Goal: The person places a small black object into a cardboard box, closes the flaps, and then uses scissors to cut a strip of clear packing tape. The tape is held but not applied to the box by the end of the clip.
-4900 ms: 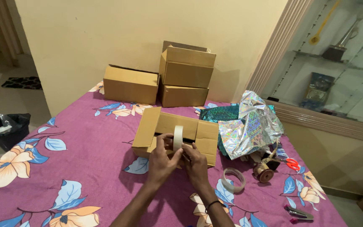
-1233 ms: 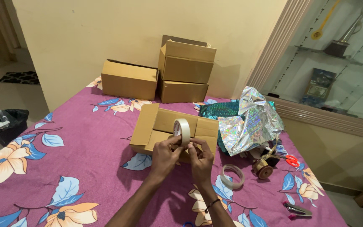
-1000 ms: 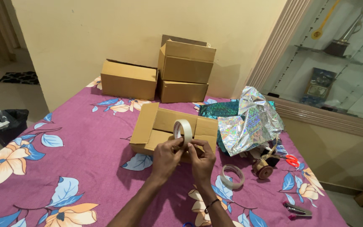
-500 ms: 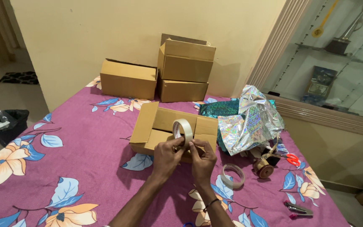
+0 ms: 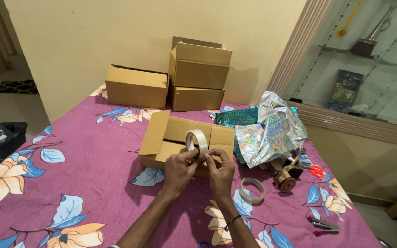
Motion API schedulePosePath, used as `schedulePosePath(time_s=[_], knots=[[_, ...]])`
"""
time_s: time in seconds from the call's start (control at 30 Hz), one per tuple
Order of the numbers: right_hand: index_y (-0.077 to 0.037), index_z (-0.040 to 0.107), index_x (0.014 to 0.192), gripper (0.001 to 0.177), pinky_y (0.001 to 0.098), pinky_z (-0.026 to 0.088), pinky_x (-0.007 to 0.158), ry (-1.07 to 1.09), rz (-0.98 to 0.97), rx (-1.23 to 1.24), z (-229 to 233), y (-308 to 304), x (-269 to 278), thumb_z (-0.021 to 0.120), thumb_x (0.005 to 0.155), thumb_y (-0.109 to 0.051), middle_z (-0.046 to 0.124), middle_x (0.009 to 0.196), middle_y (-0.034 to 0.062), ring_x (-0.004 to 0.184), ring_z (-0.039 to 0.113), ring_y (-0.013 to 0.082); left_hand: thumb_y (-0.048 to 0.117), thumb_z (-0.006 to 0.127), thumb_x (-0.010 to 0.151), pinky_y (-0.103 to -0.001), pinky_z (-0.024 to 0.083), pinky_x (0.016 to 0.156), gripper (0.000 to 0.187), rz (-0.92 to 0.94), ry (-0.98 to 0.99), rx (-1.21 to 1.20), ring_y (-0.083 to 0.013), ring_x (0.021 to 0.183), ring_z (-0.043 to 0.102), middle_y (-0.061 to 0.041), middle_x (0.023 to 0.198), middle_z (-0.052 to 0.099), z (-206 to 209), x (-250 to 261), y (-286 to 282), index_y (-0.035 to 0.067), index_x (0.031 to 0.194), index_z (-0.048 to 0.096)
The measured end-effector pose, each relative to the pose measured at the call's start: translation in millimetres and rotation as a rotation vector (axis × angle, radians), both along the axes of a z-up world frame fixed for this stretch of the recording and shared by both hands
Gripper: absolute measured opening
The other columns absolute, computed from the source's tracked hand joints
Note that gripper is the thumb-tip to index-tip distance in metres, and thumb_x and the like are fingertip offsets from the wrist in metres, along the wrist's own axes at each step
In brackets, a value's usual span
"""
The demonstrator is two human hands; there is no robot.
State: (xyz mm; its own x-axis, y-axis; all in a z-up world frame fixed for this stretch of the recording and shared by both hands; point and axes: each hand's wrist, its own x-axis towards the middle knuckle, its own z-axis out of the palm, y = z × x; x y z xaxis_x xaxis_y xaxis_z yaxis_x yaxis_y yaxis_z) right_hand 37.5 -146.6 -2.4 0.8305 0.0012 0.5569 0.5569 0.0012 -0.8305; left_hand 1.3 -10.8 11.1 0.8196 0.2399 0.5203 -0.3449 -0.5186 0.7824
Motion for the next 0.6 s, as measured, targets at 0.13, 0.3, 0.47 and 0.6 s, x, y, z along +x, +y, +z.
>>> schedulePosePath(time_s=[0.13, 0.3, 0.47, 0.6], knots=[[0.000, 0.069, 0.097, 0.008, 0.0225, 0.054, 0.064, -0.045, 0.015, -0.059, 1, -1, 5, 0.069, 0.096, -0.008, 0.072, 0.088, 0.0038, 0.076, 0.065, 0.0063, 0.014, 0.076, 0.086, -0.033, 0.061, 0.058, 0.024, -0.015, -0.156, 0.027, -0.0181, 0.067, 0.078, -0.010, 0.085, 0.080, -1, 1, 1, 0.009, 0.109, 0.080], [-0.001, 0.068, 0.097, 0.008, 0.0223, 0.056, 0.065, -0.003, 0.074, -0.085, 2, -4, 9, 0.067, 0.096, -0.009, 0.072, 0.087, 0.0037, 0.077, 0.067, 0.0060, 0.014, 0.076, 0.086, -0.033, 0.061, 0.060, 0.024, 0.008, -0.118, 0.027, -0.0182, 0.067, 0.079, -0.009, 0.083, 0.080, -10, 6, 4, 0.011, 0.110, 0.080], [0.000, 0.067, 0.096, 0.007, 0.0235, 0.056, 0.069, -0.151, -0.030, -0.181, -2, -3, 9, 0.069, 0.095, -0.006, 0.071, 0.090, 0.0051, 0.081, 0.068, 0.0072, 0.017, 0.076, 0.087, -0.033, 0.061, 0.059, 0.023, 0.023, -0.112, 0.065, -0.0180, 0.067, 0.078, -0.008, 0.086, 0.081, -14, 10, 4, 0.014, 0.110, 0.079], [0.000, 0.069, 0.095, 0.007, 0.0244, 0.055, 0.070, -0.089, -0.060, -0.149, -8, -3, 10, 0.071, 0.094, -0.007, 0.073, 0.088, 0.0046, 0.080, 0.067, 0.0078, 0.018, 0.078, 0.085, -0.034, 0.061, 0.059, 0.024, 0.054, -0.132, 0.096, -0.0185, 0.066, 0.078, -0.009, 0.084, 0.080, -18, 11, 2, 0.014, 0.109, 0.080]])
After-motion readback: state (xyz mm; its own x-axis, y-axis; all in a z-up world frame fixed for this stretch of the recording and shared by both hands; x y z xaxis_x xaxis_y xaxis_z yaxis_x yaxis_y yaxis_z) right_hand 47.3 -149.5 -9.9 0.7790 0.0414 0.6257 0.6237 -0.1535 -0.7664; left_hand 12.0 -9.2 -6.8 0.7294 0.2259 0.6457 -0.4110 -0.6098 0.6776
